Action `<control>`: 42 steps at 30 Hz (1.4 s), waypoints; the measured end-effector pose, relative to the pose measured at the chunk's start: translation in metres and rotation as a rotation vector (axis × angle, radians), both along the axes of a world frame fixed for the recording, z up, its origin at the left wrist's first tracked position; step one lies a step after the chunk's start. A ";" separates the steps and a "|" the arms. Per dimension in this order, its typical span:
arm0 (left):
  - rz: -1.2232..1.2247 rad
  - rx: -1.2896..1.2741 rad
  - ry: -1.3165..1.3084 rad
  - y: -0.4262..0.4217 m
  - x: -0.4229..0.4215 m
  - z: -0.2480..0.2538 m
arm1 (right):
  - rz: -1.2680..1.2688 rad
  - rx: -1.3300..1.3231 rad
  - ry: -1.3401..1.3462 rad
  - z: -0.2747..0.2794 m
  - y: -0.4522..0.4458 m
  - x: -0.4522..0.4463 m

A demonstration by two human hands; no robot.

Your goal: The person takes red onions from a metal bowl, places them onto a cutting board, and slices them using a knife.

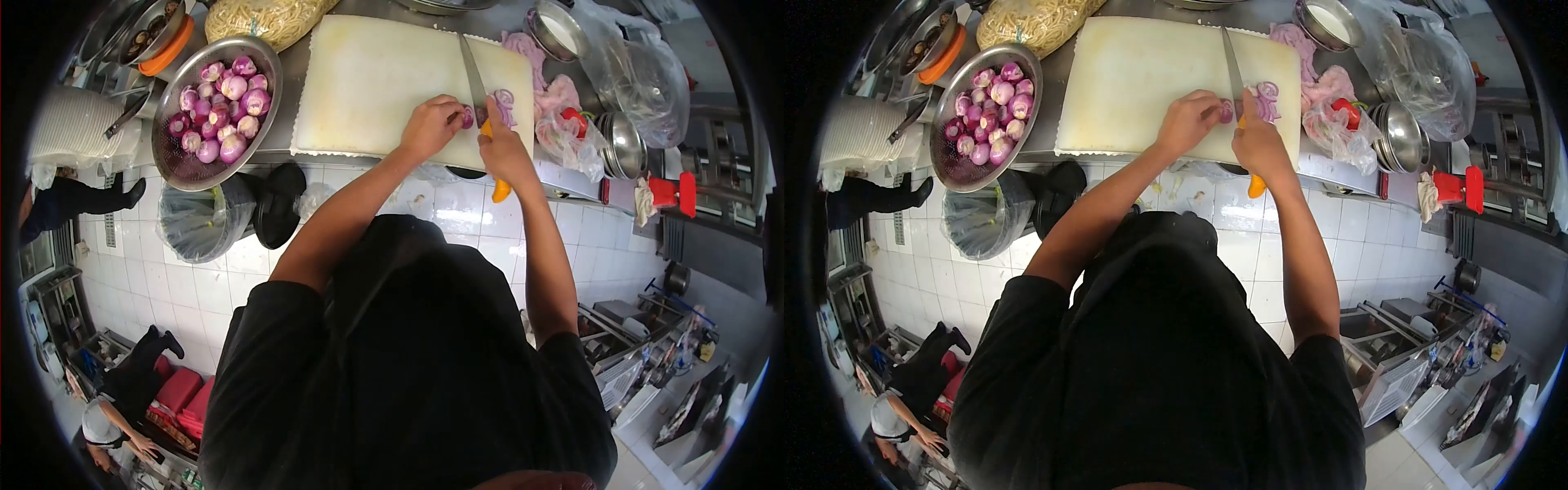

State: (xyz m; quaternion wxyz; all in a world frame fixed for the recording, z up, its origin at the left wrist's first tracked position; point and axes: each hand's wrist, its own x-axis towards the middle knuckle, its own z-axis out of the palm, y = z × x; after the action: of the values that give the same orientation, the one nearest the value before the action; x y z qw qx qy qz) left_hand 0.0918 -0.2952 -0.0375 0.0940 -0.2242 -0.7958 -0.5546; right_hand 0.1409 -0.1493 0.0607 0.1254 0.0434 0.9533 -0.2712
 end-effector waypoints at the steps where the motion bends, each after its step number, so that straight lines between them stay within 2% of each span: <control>1: 0.001 -0.008 0.027 -0.001 -0.001 0.001 | -0.013 -0.025 -0.057 0.006 -0.001 0.000; 4: 0.006 -0.013 0.072 0.000 -0.003 -0.003 | 0.010 -0.044 0.093 -0.008 -0.006 0.010; 8: 0.011 0.010 0.060 0.000 -0.004 -0.001 | 0.022 0.071 0.177 -0.035 -0.006 0.007; 12: -0.009 0.022 -0.029 0.001 0.000 0.000 | 0.034 0.017 0.018 0.006 0.000 0.000; 15: 0.000 -0.005 0.071 -0.001 -0.001 0.000 | 0.071 0.053 0.254 -0.031 -0.011 0.009; 18: 0.005 -0.037 0.076 -0.001 -0.001 -0.001 | 0.069 0.110 0.274 -0.039 -0.011 0.004; 22: 0.021 0.001 0.067 0.002 0.002 0.001 | 0.044 0.071 0.014 0.003 -0.003 0.001; 27: 0.017 0.004 0.044 0.000 0.002 0.004 | -0.016 0.050 0.035 -0.014 -0.022 0.007; 30: -0.002 -0.174 0.031 -0.001 -0.002 0.001 | -0.028 -0.012 0.085 -0.030 -0.022 0.008; 33: 0.004 -0.057 0.049 0.001 -0.001 -0.002 | -0.010 -0.106 0.170 -0.046 -0.003 0.003; 34: -0.003 -0.041 0.024 0.002 -0.001 -0.001 | -0.069 -0.099 0.039 -0.031 -0.004 0.004; 37: -0.044 0.028 0.097 0.007 -0.004 0.007 | -0.045 0.023 -0.003 -0.021 0.005 0.004; 38: -0.078 -0.057 0.307 0.006 -0.010 0.009 | -0.039 0.012 0.010 -0.022 0.010 0.003; 41: -0.452 -0.367 0.279 -0.001 -0.039 0.010 | -0.006 -0.002 0.027 -0.026 0.021 0.003; 42: -0.418 -0.463 0.245 -0.001 -0.045 0.013 | 0.008 0.011 0.032 -0.023 0.021 0.003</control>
State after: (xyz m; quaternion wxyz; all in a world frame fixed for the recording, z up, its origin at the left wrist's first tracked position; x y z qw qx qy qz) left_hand 0.0471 -0.2961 -0.0241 0.0199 -0.4632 -0.8201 -0.3355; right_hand 0.1440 -0.1280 0.0377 0.1108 0.0361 0.9568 -0.2663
